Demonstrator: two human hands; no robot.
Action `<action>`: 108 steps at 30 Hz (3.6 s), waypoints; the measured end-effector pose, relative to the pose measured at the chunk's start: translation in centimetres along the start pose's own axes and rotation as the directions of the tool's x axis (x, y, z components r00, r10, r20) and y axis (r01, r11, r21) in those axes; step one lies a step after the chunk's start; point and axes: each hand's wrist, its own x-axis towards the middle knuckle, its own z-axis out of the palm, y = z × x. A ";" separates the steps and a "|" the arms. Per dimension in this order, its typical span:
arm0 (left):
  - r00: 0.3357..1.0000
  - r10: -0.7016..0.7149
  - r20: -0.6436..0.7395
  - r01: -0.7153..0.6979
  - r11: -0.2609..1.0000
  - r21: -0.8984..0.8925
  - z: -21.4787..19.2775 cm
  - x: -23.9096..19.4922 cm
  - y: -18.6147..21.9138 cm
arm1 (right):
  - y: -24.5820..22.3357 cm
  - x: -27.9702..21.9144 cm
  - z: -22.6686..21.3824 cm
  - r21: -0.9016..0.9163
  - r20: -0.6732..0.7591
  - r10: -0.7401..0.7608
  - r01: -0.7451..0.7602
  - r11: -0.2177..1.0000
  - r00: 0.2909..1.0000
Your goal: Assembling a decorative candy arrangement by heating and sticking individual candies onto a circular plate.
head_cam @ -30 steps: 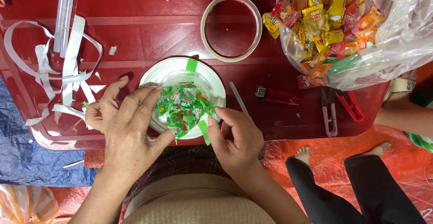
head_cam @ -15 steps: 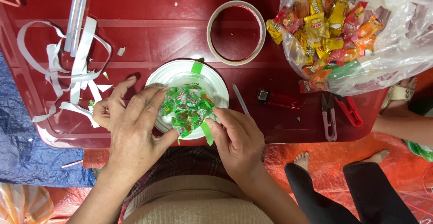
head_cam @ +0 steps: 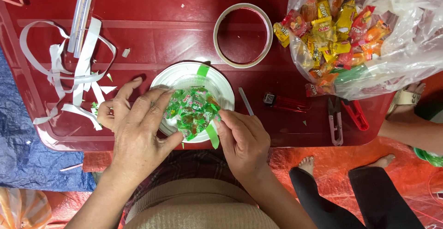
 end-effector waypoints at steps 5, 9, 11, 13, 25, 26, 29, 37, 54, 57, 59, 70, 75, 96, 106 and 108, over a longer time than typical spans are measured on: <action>1.000 -0.004 0.000 0.004 1.000 0.028 0.2 -0.1 0.0 | -0.1 0.2 -0.2 -0.017 0.020 0.016 -0.016 1.000 1.000; 0.998 -0.039 0.044 0.040 0.999 -0.016 0.1 -0.3 -0.1 | 0.4 0.5 0.0 -0.002 0.012 0.073 -0.073 0.997 0.997; 0.998 -0.030 0.050 0.031 0.999 -0.012 0.0 -0.1 -0.1 | 0.5 0.4 0.2 -0.034 -0.006 0.037 -0.037 0.999 0.999; 0.998 -0.025 0.061 0.025 1.000 -0.008 -0.3 -0.2 -0.3 | 0.3 0.1 0.3 -0.065 -0.018 0.003 -0.004 0.998 1.000; 0.980 0.015 0.199 0.012 0.991 -0.136 -1.3 -0.3 -0.6 | -0.1 -0.1 0.7 -0.110 -0.068 -0.079 0.071 0.991 0.995; 0.985 -0.013 0.171 0.036 0.991 -0.131 -1.1 -0.4 -0.6 | -0.3 0.0 0.6 -0.109 -0.054 -0.069 0.062 0.992 0.996; 0.986 -0.081 0.143 0.101 0.985 -0.142 -0.9 -0.4 -0.3 | -0.4 -0.2 0.5 -0.104 -0.037 -0.044 0.040 0.994 0.998; 0.970 -0.140 0.197 0.165 0.979 -0.120 -1.5 -0.3 0.1 | -0.6 -0.6 0.1 -0.139 -0.026 -0.057 0.052 0.989 0.998; 0.993 -0.040 0.108 0.050 0.995 -0.086 -1.8 -0.8 0.3 | -0.3 -0.4 0.1 -0.085 -0.039 -0.025 0.022 0.996 0.999; 0.990 -0.059 0.131 0.076 0.989 -0.126 -2.0 -0.8 0.4 | -0.2 -0.4 0.1 -0.094 -0.031 -0.011 0.008 0.996 0.999; 0.990 -0.062 0.129 0.076 0.991 -0.107 -2.0 -0.8 0.5 | -0.3 -0.4 0.0 -0.097 -0.029 -0.012 0.010 0.995 1.000; 0.991 0.015 0.129 0.012 0.978 -0.206 -1.6 -1.1 -1.7 | -0.6 -2.2 -3.4 -0.070 -0.041 0.064 -0.067 0.995 0.997; 0.993 -0.021 0.118 0.041 0.985 -0.167 -1.8 -1.3 -1.3 | -1.7 -2.9 -2.8 0.063 0.153 0.404 -0.417 0.907 0.902; 0.912 -0.181 0.368 0.258 0.951 -0.172 -4.6 -4.8 -1.7 | -0.8 0.6 -2.0 0.184 0.152 0.359 -0.384 0.905 0.921; 0.993 -0.079 -0.084 0.045 0.935 -0.352 -3.0 -3.2 -0.7 | -2.6 -1.2 -2.9 0.074 -0.023 0.100 -0.098 0.992 0.995; 0.989 -0.105 -0.106 0.059 0.929 -0.365 -2.2 -3.3 -0.6 | -3.0 -1.4 -2.6 0.080 -0.052 0.035 -0.031 0.996 0.998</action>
